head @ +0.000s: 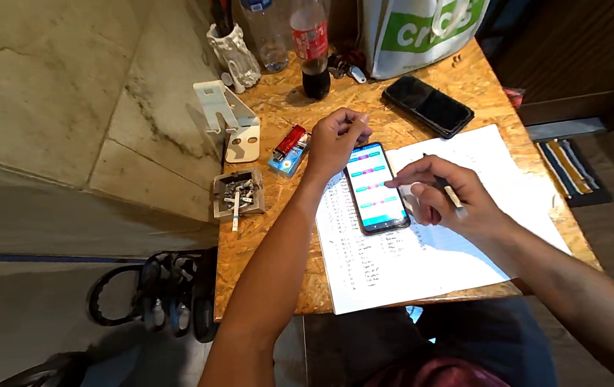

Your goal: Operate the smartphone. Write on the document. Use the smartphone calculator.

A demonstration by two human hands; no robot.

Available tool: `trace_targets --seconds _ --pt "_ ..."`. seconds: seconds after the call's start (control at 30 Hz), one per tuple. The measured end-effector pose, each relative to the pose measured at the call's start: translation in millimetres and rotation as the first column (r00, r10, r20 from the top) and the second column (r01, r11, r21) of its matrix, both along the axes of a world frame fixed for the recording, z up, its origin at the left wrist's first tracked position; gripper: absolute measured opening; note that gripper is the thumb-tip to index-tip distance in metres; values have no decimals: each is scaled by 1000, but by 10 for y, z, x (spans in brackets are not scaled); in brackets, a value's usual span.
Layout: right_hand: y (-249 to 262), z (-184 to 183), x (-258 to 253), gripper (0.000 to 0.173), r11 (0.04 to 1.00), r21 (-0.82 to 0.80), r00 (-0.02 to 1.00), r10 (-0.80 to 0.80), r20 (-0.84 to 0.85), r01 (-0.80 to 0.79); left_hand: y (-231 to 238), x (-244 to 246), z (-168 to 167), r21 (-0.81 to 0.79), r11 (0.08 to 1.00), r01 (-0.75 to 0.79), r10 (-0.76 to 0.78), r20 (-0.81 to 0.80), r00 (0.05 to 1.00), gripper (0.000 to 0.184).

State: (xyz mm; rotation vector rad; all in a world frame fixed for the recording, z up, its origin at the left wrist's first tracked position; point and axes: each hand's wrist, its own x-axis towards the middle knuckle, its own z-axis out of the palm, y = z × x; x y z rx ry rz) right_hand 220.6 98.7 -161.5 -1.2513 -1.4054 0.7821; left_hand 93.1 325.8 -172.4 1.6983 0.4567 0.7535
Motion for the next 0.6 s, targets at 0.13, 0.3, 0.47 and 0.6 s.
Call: trace_targets --seconds 0.13,0.3,0.47,0.6 --pt "-5 -18 -2 21 999 -9 997 54 49 -53 -2 -4 5 6 1000 3 -3 -6 1000 19" --pt "8 -13 -41 22 998 -55 998 -36 51 38 -3 -4 2 9 1000 -1 1 -5 1000 20" --pt "1 3 -38 27 999 -30 1000 -27 9 27 -4 0 -3 2 1000 2 -2 11 1000 20" --pt "-9 -33 -3 21 999 -3 998 45 45 -45 -3 -6 -2 7 1000 4 -4 -1 1000 20"
